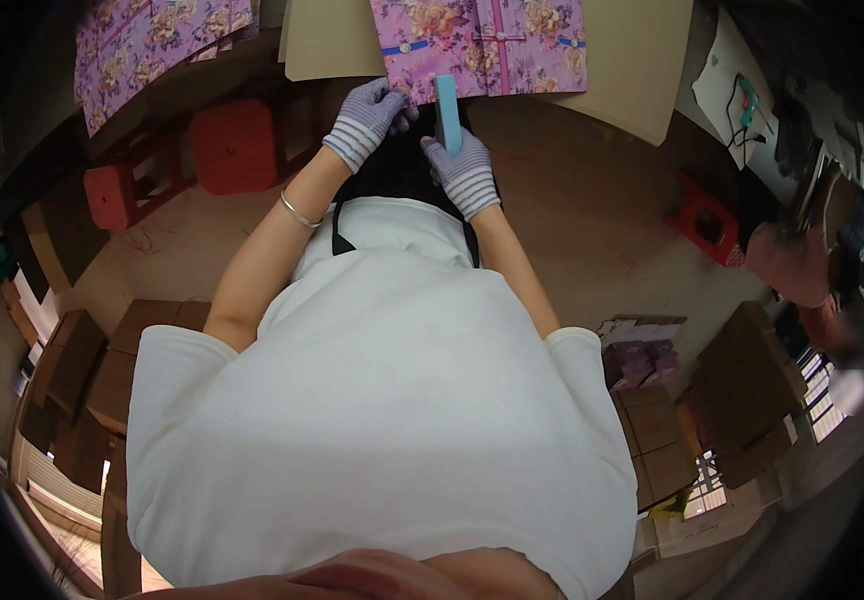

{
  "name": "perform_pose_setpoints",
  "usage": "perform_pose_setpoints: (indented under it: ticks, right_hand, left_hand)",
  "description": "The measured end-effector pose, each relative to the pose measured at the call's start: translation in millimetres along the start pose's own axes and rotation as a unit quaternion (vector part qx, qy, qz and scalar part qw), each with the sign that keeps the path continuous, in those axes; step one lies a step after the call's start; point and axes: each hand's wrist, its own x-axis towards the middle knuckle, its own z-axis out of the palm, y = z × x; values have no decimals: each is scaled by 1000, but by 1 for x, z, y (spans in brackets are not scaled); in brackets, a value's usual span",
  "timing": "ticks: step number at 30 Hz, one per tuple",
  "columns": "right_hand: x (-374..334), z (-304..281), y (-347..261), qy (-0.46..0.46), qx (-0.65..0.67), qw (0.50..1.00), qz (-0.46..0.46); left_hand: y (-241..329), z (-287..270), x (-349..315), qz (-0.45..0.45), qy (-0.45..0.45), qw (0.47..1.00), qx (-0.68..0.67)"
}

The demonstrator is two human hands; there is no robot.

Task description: Folding floral-patterned paper bags and stacking them on the floor.

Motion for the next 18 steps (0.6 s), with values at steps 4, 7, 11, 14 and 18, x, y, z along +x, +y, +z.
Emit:
perform_pose_setpoints:
  ticks: [4,7,11,14,18]
  right_hand:
    - [1,-11,-9,-40,-37,998,39]
    - [-23,-30,-20,-66,-290,955,9]
    - [-25,-57,-3,64,-278,956,-66]
    - [4,-66,11,82,-254,963,44]
    - [14,-61,18,89,-373,921,-69]
  left_hand:
    - [-9,-15,-1,-2,11,1000,15]
    - [-41,-57,-7,7,60,993,-101]
    - [-78,-89,-1,6,19,929,-368]
    - [-79,-60,-1,-58,-116,891,-436]
    - [-92,-12,26,-21,-262,915,-305]
